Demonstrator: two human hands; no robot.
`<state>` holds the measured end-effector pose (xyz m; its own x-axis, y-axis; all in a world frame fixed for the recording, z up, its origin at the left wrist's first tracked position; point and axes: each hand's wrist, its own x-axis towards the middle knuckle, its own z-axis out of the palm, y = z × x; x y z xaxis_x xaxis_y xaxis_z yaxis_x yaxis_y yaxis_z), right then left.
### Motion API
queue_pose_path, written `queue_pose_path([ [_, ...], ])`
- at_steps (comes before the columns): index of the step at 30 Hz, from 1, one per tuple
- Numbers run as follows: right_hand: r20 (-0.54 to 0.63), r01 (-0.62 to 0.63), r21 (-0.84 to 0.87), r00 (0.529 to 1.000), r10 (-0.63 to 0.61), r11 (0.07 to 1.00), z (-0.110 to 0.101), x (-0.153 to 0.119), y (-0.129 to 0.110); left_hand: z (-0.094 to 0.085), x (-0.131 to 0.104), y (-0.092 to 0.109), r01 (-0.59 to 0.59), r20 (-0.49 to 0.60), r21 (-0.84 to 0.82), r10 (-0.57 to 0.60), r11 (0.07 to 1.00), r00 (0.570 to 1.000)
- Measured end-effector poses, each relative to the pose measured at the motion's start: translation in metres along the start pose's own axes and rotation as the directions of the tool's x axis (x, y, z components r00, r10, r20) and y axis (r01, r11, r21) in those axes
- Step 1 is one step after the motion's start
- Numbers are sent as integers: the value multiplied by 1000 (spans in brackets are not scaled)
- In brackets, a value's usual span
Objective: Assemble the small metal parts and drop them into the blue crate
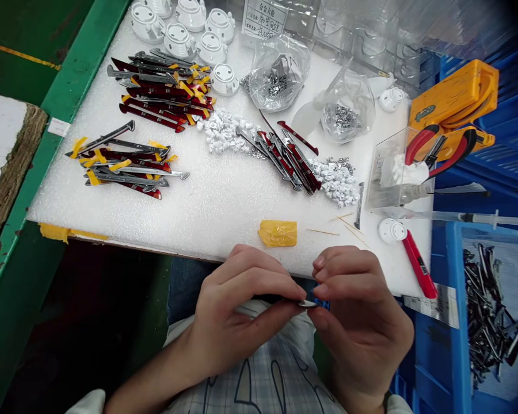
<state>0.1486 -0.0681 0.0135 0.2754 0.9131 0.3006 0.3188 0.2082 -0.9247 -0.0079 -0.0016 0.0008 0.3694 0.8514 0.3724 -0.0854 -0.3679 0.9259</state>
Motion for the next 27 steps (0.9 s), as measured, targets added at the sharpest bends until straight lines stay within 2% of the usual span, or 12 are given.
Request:
queue_pose_path([
  [11, 28, 10, 45, 1000, -11, 999, -1, 1, 2, 0, -2, -4, 1, 33, 13, -1, 1000, 999],
  [18, 79, -35, 59, 996, 30, 998, -4, 0, 5, -2, -4, -3, 28, 52, 52, -31, 998, 998],
  [23, -10, 13, 54, 1000, -12, 998, -5, 0, 7, -3, -4, -5, 71, 39, 61, -73, 996, 997],
  [27, 38, -67, 32, 997, 65, 997, -10, -2, 9, -3, -3, -6, 104, 20, 73, -106, 992, 994],
])
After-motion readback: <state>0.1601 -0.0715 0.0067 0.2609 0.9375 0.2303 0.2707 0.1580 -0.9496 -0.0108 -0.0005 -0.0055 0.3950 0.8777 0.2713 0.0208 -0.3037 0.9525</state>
